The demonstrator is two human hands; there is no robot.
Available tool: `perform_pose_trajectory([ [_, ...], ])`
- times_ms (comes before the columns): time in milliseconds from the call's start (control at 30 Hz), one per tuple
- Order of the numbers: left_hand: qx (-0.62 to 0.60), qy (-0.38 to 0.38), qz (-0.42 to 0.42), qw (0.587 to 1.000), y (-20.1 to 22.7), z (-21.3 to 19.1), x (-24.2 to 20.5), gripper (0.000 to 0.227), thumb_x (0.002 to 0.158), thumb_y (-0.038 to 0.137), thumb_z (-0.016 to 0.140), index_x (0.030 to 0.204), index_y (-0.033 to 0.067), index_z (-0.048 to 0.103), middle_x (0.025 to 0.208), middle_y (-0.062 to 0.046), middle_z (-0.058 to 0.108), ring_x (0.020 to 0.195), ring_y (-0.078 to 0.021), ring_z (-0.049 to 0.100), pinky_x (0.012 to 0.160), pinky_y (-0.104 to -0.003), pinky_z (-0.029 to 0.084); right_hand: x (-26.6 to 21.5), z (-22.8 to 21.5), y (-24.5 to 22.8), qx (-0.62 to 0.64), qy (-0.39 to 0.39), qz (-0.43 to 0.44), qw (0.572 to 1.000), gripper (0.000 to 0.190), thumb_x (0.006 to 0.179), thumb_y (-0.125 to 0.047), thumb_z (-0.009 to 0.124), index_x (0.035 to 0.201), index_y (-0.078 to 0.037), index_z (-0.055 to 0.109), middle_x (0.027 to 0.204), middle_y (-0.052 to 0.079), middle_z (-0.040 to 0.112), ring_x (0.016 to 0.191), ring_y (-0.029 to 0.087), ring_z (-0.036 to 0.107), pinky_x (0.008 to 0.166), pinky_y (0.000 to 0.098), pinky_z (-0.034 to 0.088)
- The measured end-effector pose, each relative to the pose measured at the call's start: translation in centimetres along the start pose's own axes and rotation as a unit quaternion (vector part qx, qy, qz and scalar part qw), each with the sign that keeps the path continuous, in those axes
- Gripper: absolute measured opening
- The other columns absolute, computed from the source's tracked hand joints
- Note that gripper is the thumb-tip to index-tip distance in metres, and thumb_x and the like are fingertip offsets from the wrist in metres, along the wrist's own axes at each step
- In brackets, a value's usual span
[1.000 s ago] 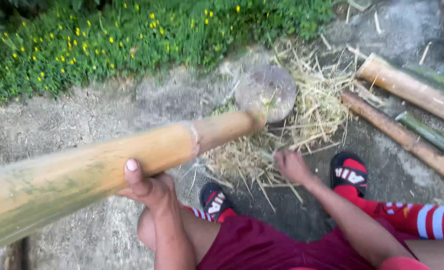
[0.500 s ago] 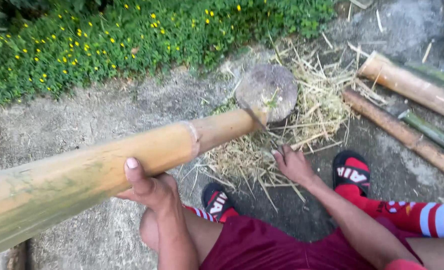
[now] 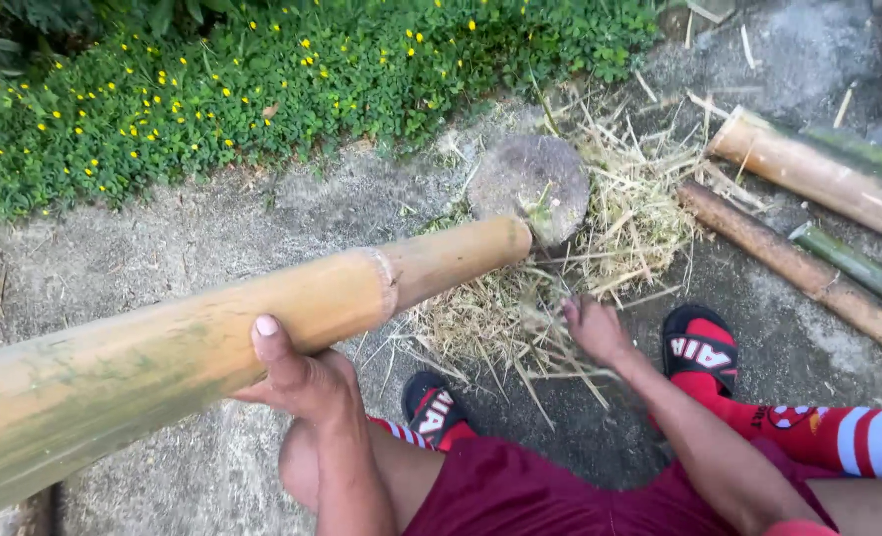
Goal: Cutting and smoothing a section of bamboo using a knife.
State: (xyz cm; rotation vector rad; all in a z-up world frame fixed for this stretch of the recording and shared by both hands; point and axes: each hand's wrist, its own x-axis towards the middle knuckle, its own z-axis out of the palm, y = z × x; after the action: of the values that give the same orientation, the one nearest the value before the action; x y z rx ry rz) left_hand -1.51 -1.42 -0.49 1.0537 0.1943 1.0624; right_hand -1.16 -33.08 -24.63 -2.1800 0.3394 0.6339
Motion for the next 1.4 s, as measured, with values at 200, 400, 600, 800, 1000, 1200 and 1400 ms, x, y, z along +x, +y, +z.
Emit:
perform_pose_trajectory([
  [200, 0.012, -0.003, -0.006, 1.000, 0.5, 0.5, -0.1, 0.093, 0.088, 0.022, 0.086, 0.154, 0.0041, 0.023, 0.147, -0.020, 0.042, 0.132, -0.0322, 0.051, 0.120, -0.053, 0.050, 1.1, 2.8, 4.1, -0.022, 0.023, -0.062, 0.998, 0.046, 0.110, -0.032, 0.036, 0.100, 0.005, 0.062, 0.048, 0.006, 0.052, 0.033, 0.015, 0.050, 0.028, 0.0354, 0.039],
  [400, 0.009, 0.008, 0.006, 1.000, 0.0, 0.3, 0.2, 0.101, 0.089, 0.022, 0.088, 0.158, 0.0092, 0.015, 0.151, -0.018, 0.040, 0.137, -0.0314, 0.050, 0.123, -0.052, 0.048, 1.2, 1.5, 2.0, 0.108, 0.011, 0.016, 0.994, 0.042, 0.110, -0.034, 0.038, 0.104, 0.001, 0.062, 0.050, 0.003, 0.053, 0.034, 0.012, 0.051, 0.031, 0.0301, 0.046],
  [600, 0.006, -0.017, 0.010, 1.000, 0.8, 1.8, -0.1, 0.099, 0.092, 0.021, 0.087, 0.159, 0.0089, 0.015, 0.158, -0.019, 0.039, 0.142, -0.0323, 0.049, 0.127, -0.053, 0.047, -2.3, 1.3, -1.9, -0.121, 0.083, -0.222, 0.964, 0.041, 0.106, -0.036, 0.041, 0.101, 0.001, 0.058, 0.054, 0.011, 0.062, 0.044, 0.026, 0.063, 0.045, 0.0455, 0.056],
  [800, 0.018, -0.004, 0.008, 1.000, 0.4, 1.2, -0.3, 0.099, 0.091, 0.020, 0.087, 0.158, 0.0079, 0.015, 0.155, -0.019, 0.040, 0.138, -0.0329, 0.050, 0.124, -0.053, 0.048, -0.2, -0.1, -0.7, -0.033, 0.006, -0.054, 0.998, 0.047, 0.109, -0.036, 0.035, 0.100, 0.004, 0.058, 0.052, 0.014, 0.063, 0.044, 0.028, 0.069, 0.042, 0.0484, 0.056],
  [1000, 0.012, 0.009, 0.002, 1.000, 0.0, -0.1, -0.4, 0.101, 0.089, 0.017, 0.087, 0.159, 0.0098, 0.014, 0.155, -0.017, 0.038, 0.141, -0.0306, 0.049, 0.125, -0.051, 0.047, -0.6, 1.7, 0.0, -0.085, 0.008, -0.149, 0.985, 0.045, 0.107, -0.034, 0.031, 0.110, 0.003, 0.056, 0.054, 0.015, 0.064, 0.042, 0.033, 0.065, 0.040, 0.0487, 0.056],
  [1200, 0.021, 0.050, 0.018, 0.998, -0.6, -0.8, 0.1, 0.106, 0.086, 0.021, 0.089, 0.159, 0.0110, 0.013, 0.154, -0.016, 0.040, 0.139, -0.0305, 0.049, 0.123, -0.050, 0.045, 2.5, 3.9, 5.6, -0.085, 0.117, -0.132, 0.981, 0.056, 0.115, -0.044, 0.043, 0.096, 0.004, 0.066, 0.068, 0.022, 0.064, 0.062, 0.039, 0.067, 0.060, 0.0516, 0.055],
  [1400, 0.014, 0.023, -0.006, 1.000, -0.2, -0.8, 0.4, 0.100, 0.086, 0.028, 0.086, 0.159, 0.0058, 0.020, 0.148, -0.020, 0.045, 0.132, -0.0331, 0.054, 0.118, -0.052, 0.051, 0.2, 0.5, 1.2, 0.095, 0.015, 0.052, 0.994, 0.050, 0.108, -0.043, 0.039, 0.104, -0.002, 0.066, 0.055, 0.012, 0.059, 0.050, 0.027, 0.064, 0.051, 0.0480, 0.053],
])
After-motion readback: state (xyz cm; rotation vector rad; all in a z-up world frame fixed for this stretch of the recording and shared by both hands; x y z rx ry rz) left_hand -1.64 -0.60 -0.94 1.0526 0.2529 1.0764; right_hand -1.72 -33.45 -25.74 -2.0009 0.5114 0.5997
